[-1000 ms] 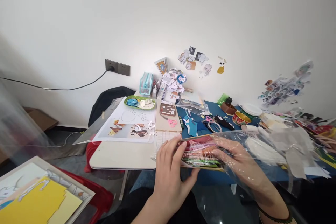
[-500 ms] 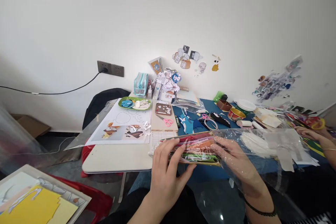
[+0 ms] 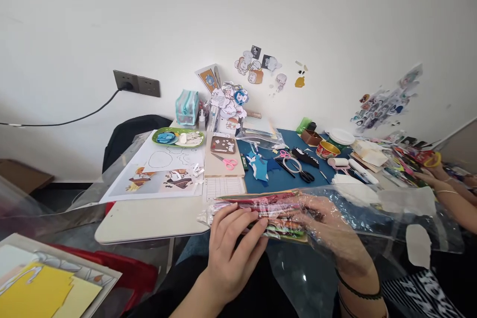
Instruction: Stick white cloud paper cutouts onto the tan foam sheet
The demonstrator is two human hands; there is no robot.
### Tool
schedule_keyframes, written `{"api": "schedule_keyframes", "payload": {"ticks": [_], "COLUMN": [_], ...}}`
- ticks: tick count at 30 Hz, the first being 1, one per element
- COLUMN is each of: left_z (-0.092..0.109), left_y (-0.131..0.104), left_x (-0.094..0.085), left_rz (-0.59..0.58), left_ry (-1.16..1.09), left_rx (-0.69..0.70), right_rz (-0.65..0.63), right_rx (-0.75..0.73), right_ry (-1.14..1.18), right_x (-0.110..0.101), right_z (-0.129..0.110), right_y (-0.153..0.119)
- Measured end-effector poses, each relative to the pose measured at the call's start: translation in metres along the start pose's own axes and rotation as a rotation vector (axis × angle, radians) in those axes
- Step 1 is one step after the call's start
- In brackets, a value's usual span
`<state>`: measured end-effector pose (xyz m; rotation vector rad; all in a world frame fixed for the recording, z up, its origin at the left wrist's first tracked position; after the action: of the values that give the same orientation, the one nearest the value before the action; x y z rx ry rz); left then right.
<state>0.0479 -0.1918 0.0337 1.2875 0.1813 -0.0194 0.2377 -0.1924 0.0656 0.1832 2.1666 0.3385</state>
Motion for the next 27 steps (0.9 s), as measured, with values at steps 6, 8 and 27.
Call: {"api": "schedule_keyframes", "payload": {"ticks": [6, 8, 27], "left_z": [0.006, 0.007, 0.005], "left_y": [-0.002, -0.001, -0.003], "left_x": [-0.002, -0.002, -0.001], "left_rz": [0.05, 0.069, 0.037], "left_ry": [-0.037, -0.049, -0.085], "left_rx": [0.051, 0.051, 0.05], "right_rz": [-0.081, -0.077, -0.008], "right_rx": [-0.161, -0.162, -0.176], "right_ry": [0.03, 0.02, -0.012], "right_x": [0.001, 0.001, -0.004], "right_z": [-0.017, -0.018, -0.005], "right_y": [0.003, 0.003, -0.007]}}
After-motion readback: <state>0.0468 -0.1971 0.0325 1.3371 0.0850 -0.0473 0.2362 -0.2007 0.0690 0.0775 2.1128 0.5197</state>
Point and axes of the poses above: each hand's wrist, its own y-axis towards the middle knuckle, its own x-axis out of the palm, z = x × y, the point moved 7 cm from there along y, towards the middle knuckle, and after that the axes turned 15 degrees about -y, right-handed, at the moved point
